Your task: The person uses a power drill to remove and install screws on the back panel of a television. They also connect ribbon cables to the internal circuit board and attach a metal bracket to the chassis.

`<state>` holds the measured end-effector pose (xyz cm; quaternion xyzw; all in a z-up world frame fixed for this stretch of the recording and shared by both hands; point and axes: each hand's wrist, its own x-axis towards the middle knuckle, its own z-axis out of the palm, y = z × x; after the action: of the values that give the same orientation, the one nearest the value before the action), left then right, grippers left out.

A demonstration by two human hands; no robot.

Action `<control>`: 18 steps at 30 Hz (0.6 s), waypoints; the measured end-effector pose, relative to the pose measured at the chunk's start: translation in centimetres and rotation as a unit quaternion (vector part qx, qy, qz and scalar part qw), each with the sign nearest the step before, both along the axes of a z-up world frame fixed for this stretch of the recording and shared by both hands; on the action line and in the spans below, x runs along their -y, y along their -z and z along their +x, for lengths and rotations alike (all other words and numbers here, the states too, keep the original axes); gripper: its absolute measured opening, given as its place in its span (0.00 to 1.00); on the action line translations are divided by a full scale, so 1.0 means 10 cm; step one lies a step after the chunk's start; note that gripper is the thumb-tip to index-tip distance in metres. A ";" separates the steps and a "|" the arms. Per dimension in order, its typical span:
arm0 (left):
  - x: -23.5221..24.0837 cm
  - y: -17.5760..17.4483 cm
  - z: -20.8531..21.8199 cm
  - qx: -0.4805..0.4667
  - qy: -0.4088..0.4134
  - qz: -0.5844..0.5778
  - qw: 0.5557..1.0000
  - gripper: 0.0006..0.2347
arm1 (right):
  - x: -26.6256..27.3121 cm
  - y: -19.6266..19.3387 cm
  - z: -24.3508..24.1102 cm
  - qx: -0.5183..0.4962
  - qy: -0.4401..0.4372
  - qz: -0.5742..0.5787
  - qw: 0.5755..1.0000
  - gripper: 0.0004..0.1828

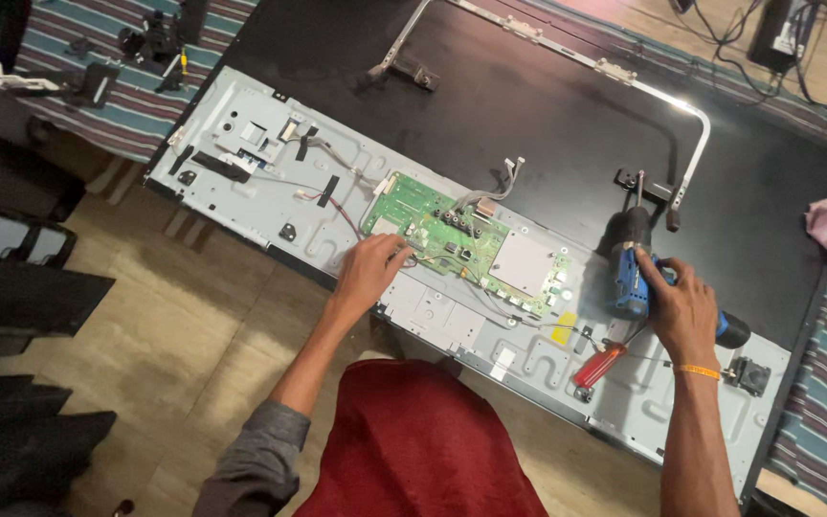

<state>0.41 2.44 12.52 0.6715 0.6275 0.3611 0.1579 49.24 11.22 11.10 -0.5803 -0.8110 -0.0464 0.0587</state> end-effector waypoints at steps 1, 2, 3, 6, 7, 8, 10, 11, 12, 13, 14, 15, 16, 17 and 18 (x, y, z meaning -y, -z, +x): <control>-0.03 -0.01 0.03 0.002 0.000 0.006 1.000 0.06 | -0.04 0.03 0.03 -0.008 -0.012 -0.006 1.000 0.50; -0.06 -0.02 0.07 0.005 0.001 0.011 1.000 0.05 | -0.06 0.06 0.04 -0.016 -0.023 -0.012 1.000 0.50; -0.08 -0.01 0.10 0.008 0.002 0.017 1.000 0.05 | -0.05 0.09 0.05 -0.034 -0.025 -0.012 0.999 0.50; -0.32 0.04 0.16 0.006 0.016 0.037 0.999 0.06 | -0.04 0.12 0.07 -0.034 -0.008 0.003 0.999 0.46; -0.48 0.09 0.18 0.001 0.012 0.028 1.000 0.06 | -0.03 0.13 0.04 0.002 0.012 0.016 1.000 0.43; -0.66 0.15 0.20 -0.005 0.008 0.019 1.000 0.07 | -0.04 0.13 0.00 0.037 0.033 0.029 0.998 0.40; -0.95 0.30 0.32 -0.031 0.009 0.016 0.999 0.09 | -0.09 0.16 -0.20 -0.133 -0.002 0.022 0.991 0.33; -1.16 0.35 0.37 -0.055 0.013 0.027 0.998 0.10 | -0.14 0.19 -0.39 -0.208 -0.006 0.018 0.978 0.28; -1.38 0.40 0.41 -0.078 0.017 0.038 0.996 0.12 | -0.19 0.25 -0.64 -0.281 -0.011 0.014 0.959 0.24; -1.53 0.46 0.45 -0.108 0.029 0.011 0.994 0.12 | -0.22 0.31 -0.89 -0.320 -0.003 -0.022 0.947 0.23; -1.67 0.53 0.48 -0.138 0.041 -0.016 0.990 0.13 | -0.27 0.37 -1.16 -0.359 0.004 -0.059 0.931 0.22; -1.75 0.62 0.52 -0.166 0.051 -0.044 0.984 0.14 | -0.31 0.43 -1.41 -0.395 0.010 -0.097 0.913 0.21; -1.84 0.71 0.54 -0.161 0.062 -0.055 0.983 0.13 | -0.34 0.47 -1.63 -0.431 0.015 -0.135 0.892 0.20; -1.91 0.80 0.57 -0.155 0.073 -0.069 0.983 0.11 | -0.36 0.51 -1.82 -0.416 0.005 -0.101 0.904 0.19; -1.98 0.87 0.59 -0.148 0.085 -0.083 0.982 0.09 | -0.40 0.53 -1.96 -0.399 -0.005 -0.067 0.914 0.18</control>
<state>6.28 22.27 3.77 0.7528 0.6128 0.1893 0.1484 29.68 15.22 5.83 -0.5487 -0.7243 0.2436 0.3391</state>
